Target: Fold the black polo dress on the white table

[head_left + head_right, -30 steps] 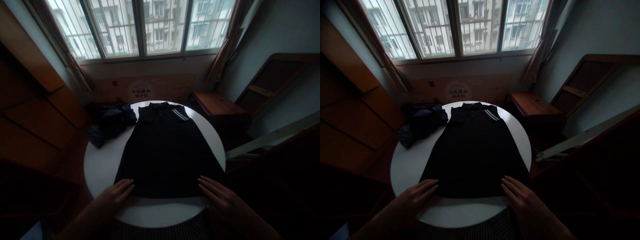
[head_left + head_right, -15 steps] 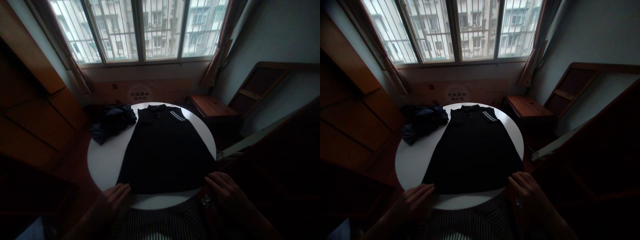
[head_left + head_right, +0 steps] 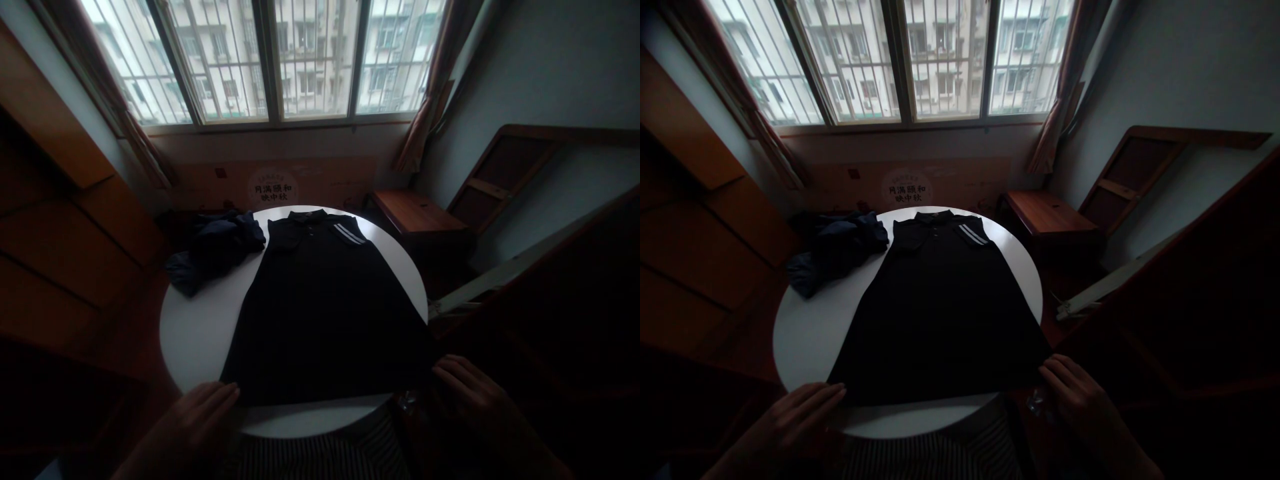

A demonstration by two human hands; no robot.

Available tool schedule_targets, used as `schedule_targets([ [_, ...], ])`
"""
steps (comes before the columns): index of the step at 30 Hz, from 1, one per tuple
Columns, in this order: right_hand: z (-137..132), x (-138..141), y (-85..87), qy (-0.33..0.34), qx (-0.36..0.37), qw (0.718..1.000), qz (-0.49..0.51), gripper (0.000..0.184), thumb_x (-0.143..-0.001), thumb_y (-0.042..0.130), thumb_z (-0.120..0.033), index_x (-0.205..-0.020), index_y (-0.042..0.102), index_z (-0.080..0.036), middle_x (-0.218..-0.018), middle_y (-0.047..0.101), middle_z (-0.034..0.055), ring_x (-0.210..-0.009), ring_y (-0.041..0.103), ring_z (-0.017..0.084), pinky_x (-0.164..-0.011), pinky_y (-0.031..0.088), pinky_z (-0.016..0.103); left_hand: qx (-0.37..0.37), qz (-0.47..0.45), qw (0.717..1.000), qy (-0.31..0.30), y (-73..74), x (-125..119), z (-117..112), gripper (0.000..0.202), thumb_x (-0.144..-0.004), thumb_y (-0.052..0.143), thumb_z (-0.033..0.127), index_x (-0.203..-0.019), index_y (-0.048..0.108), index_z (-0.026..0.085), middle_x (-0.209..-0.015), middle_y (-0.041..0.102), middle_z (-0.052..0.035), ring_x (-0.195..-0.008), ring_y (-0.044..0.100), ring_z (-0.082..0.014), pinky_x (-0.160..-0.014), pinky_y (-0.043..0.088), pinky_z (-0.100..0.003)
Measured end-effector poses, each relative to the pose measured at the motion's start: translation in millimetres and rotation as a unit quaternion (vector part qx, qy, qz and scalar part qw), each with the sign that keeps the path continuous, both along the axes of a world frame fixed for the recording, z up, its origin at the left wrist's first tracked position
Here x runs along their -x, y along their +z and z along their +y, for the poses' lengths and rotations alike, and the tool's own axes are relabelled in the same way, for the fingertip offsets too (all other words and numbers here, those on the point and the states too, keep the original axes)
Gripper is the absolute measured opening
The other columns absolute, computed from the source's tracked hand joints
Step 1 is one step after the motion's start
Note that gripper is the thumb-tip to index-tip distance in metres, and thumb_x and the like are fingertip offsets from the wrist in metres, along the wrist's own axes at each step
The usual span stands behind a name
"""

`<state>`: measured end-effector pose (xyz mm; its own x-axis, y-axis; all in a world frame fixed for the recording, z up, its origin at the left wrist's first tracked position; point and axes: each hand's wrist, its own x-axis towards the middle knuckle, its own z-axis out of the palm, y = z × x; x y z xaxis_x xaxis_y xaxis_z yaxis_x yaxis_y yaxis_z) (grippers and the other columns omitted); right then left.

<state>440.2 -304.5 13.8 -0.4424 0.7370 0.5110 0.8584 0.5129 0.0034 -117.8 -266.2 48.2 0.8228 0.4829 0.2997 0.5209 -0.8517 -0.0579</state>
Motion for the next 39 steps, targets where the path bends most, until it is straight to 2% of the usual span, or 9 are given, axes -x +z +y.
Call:
schedule_targets([
  [5,6.0,-3.6,3.8,0.009,-0.012,1.0,0.024,0.041,-0.08,0.042,0.001,-0.1,0.071,-0.02,-0.097,0.073,0.0071,-0.091,0.069,0.019,-0.079,0.059,0.028,0.021,-0.023,0.999,-0.02,6.8,3.5,8.9,0.049,-0.089,0.041,0.0,-0.128,0.06,0.022,-0.108,0.074,-0.0033,-0.096,0.068,-0.0155,-0.086,0.057,-0.023],
  [11,23.7,1.8,29.4,0.031,0.075,0.991,0.104,0.038,-0.077,0.042,0.001,-0.093,0.068,-0.021,-0.085,0.069,0.0046,-0.076,0.068,0.016,-0.068,0.059,0.023,0.063,-0.035,0.997,-0.036,29.4,-8.0,22.1,0.029,-0.093,0.052,0.012,-0.117,0.064,0.023,-0.104,0.073,-0.0028,-0.087,0.067,-0.0141,-0.082,0.056,-0.021],
  [17,42.1,0.2,47.9,0.031,0.094,0.986,0.137,0.032,-0.079,0.044,-0.003,-0.086,0.068,-0.023,-0.08,0.068,0.0037,-0.071,0.068,0.016,-0.064,0.058,0.022,0.128,-0.047,0.991,-0.017,12.8,2.3,35.1,0.04,-0.086,0.054,0.006,-0.116,0.067,0.03,-0.103,0.072,-0.0005,-0.089,0.067,-0.013,-0.082,0.056,-0.018],
  [21,42.9,-2.0,42.1,0.015,0.124,0.985,0.122,0.035,-0.077,0.043,-0.003,-0.081,0.07,-0.024,-0.082,0.069,0.0051,-0.078,0.07,0.019,-0.069,0.061,0.025,0.12,-0.066,0.99,0.027,1.2,11.5,33.4,0.052,-0.081,0.047,-0.001,-0.12,0.065,0.029,-0.105,0.073,0.0001,-0.093,0.068,-0.0134,-0.088,0.056,-0.019],
  [26,31.9,-3.5,35.8,-0.013,0.083,0.992,0.093,0.039,-0.076,0.047,-0.006,-0.1,0.073,-0.022,-0.098,0.072,0.0094,-0.087,0.072,0.022,-0.07,0.062,0.026,0.115,-0.057,0.988,0.084,-4.2,24.8,23.2,0.073,-0.077,0.046,-0.002,-0.14,0.053,0.034,-0.117,0.073,0.0002,-0.097,0.071,-0.0149,-0.083,0.059,-0.018],
  [28,29.1,-5.4,39.4,-0.009,0.108,0.99,0.092,0.037,-0.079,0.05,-0.01,-0.104,0.073,-0.023,-0.098,0.072,0.0088,-0.084,0.073,0.021,-0.067,0.062,0.024,0.112,-0.05,0.987,0.101,-5.0,30.5,20.0,0.074,-0.077,0.049,0.001,-0.143,0.051,0.034,-0.12,0.072,-0.0012,-0.099,0.072,-0.0161,-0.082,0.059,-0.018],
  [31,27.6,-14.8,43.9,0.032,0.182,0.977,0.106,0.035,-0.082,0.053,-0.01,-0.105,0.074,-0.025,-0.089,0.073,0.0062,-0.076,0.073,0.018,-0.066,0.062,0.021,0.116,-0.066,0.987,0.084,-0.6,33.4,19.4,0.067,-0.079,0.049,0.002,-0.139,0.055,0.032,-0.116,0.073,-0.0025,-0.096,0.073,-0.0154,-0.081,0.059,-0.017],
  [34,25.1,-33.8,37.5,0.068,0.193,0.97,0.129,0.038,-0.082,0.054,-0.009,-0.108,0.074,-0.029,-0.09,0.073,0.0053,-0.075,0.074,0.019,-0.064,0.062,0.02,0.13,-0.098,0.986,0.045,9.7,29.5,23.2,0.06,-0.081,0.044,-0.001,-0.129,0.063,0.031,-0.106,0.075,-0.0015,-0.09,0.073,-0.0119,-0.079,0.056,-0.012],
  [39,17.1,-61.9,14.8,0.035,0.186,0.975,0.112,0.046,-0.085,0.054,-0.013,-0.116,0.072,-0.042,-0.096,0.074,0.0072,-0.08,0.076,0.023,-0.065,0.062,0.02,0.164,-0.104,0.981,0.025,15.7,28.4,27.8,0.046,-0.086,0.045,0.001,-0.115,0.068,0.028,-0.102,0.075,-0.0018,-0.086,0.072,-0.0105,-0.078,0.056,-0.01],
])
